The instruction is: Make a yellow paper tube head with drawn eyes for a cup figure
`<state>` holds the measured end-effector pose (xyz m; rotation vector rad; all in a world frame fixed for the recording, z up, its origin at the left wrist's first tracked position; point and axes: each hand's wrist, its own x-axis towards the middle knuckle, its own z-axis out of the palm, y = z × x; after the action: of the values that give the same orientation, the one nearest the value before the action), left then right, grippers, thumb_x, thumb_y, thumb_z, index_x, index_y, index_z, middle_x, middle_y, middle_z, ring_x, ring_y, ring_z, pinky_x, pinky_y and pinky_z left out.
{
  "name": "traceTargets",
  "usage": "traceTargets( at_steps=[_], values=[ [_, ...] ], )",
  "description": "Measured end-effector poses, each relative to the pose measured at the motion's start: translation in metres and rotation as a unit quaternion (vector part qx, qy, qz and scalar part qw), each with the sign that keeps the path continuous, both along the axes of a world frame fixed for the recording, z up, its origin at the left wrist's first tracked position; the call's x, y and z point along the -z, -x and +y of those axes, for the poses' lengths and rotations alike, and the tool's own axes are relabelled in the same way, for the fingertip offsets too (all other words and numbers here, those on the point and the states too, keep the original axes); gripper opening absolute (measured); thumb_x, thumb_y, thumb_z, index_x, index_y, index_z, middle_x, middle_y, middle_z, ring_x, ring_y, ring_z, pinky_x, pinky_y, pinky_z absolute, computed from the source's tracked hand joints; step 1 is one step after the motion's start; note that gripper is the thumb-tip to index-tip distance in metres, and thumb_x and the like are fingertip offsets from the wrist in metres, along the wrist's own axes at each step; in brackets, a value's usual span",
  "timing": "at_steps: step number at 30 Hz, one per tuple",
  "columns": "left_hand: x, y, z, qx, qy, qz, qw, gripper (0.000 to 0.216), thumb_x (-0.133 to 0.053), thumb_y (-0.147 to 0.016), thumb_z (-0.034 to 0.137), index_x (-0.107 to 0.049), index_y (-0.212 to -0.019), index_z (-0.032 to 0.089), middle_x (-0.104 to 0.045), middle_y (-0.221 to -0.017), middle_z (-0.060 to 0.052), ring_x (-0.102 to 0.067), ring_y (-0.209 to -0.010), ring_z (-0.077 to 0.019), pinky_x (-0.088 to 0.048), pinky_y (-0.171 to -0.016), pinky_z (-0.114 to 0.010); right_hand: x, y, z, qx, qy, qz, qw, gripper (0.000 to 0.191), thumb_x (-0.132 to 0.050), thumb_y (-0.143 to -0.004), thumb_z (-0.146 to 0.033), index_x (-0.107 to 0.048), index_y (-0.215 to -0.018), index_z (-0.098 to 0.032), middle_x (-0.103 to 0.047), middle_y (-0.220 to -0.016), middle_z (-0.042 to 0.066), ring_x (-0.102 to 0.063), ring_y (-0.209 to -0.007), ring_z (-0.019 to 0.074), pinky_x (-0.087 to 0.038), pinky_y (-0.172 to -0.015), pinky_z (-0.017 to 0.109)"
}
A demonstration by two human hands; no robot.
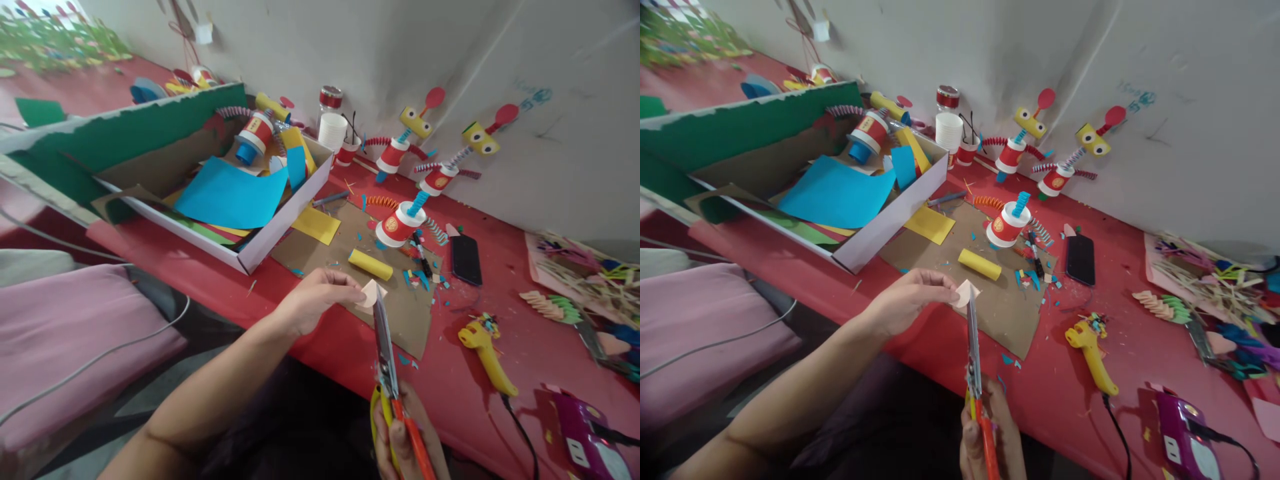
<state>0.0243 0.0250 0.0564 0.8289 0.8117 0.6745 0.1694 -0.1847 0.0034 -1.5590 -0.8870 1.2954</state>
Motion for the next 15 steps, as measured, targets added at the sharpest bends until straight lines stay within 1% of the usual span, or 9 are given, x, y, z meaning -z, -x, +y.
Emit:
traceTargets(
  at_steps=[2, 4, 6, 9, 13, 15],
  values=[
    [0.0, -0.001, -0.001, -0.002, 0.004, -0.006, 1.0, 0.012, -0.073, -0.063, 0.024, -0.069, -0.062, 0.013, -0.068, -0.065, -0.006, -0.062, -0.069, -0.0172, -0.043, -0.076, -0.031, 0.0, 0.003, 0.012, 0.012, 0.006, 0.011, 1.0, 0.057, -0.054, -0.079, -0.067, -0.056, -0.12, -0.028, -0.05, -0.065, -0.002, -0.035, -0.032, 0.0072, -0.029, -0.025, 0.02],
    [0.001, -0.004, -0.005, -0.021, -0.001, -0.02, 1.0, 0.013, -0.073, -0.065, 0.025, -0.069, -0.064, 0.013, -0.068, -0.067, -0.006, -0.062, -0.07, -0.0167, -0.043, -0.078, -0.03, -0.002, 0.006, 0.017, 0.024, 0.01, 0.018, 0.999, 0.058, -0.055, -0.075, -0.07, -0.057, -0.116, -0.029, -0.048, -0.063, -0.002, -0.03, -0.031, 0.0057, -0.024, -0.024, 0.019],
    [0.003, -0.009, -0.011, -0.05, -0.004, -0.042, 0.998, 0.014, -0.073, -0.067, 0.027, -0.069, -0.069, 0.014, -0.07, -0.075, -0.006, -0.062, -0.077, -0.0167, -0.042, -0.081, -0.029, -0.005, 0.01, 0.016, 0.034, 0.014, 0.021, 0.999, 0.056, -0.055, -0.075, -0.069, -0.058, -0.113, -0.028, -0.048, -0.064, -0.002, -0.028, -0.03, 0.0048, -0.022, -0.023, 0.019],
    [0.009, -0.02, -0.023, -0.091, 0.024, -0.071, 0.993, 0.016, -0.076, -0.066, 0.027, -0.07, -0.074, 0.015, -0.07, -0.085, -0.005, -0.061, -0.084, -0.016, -0.04, -0.084, -0.028, -0.009, 0.015, 0.014, 0.042, 0.018, 0.018, 0.999, 0.051, -0.054, -0.078, -0.066, -0.059, -0.111, -0.027, -0.05, -0.065, -0.001, -0.028, -0.03, 0.0045, -0.022, -0.024, 0.019],
    [0.014, -0.03, -0.03, -0.148, 0.049, -0.082, 0.984, 0.019, -0.079, -0.063, 0.027, -0.071, -0.075, 0.015, -0.067, -0.08, -0.002, -0.059, -0.079, -0.0135, -0.04, -0.08, -0.027, -0.009, 0.018, 0.015, 0.042, 0.014, 0.01, 0.999, 0.054, -0.05, -0.081, -0.065, -0.056, -0.116, -0.025, -0.05, -0.066, -0.001, -0.03, -0.031, 0.0056, -0.023, -0.026, 0.019],
    [0.014, -0.03, -0.029, -0.151, 0.045, -0.082, 0.984, 0.018, -0.079, -0.062, 0.027, -0.07, -0.073, 0.016, -0.066, -0.08, -0.001, -0.058, -0.079, -0.0136, -0.04, -0.08, -0.027, -0.008, 0.016, 0.017, 0.042, 0.007, 0.004, 0.999, 0.057, -0.051, -0.08, -0.066, -0.055, -0.118, -0.024, -0.05, -0.066, 0.0, -0.034, -0.035, 0.0073, -0.028, -0.028, 0.02]
  ],
)
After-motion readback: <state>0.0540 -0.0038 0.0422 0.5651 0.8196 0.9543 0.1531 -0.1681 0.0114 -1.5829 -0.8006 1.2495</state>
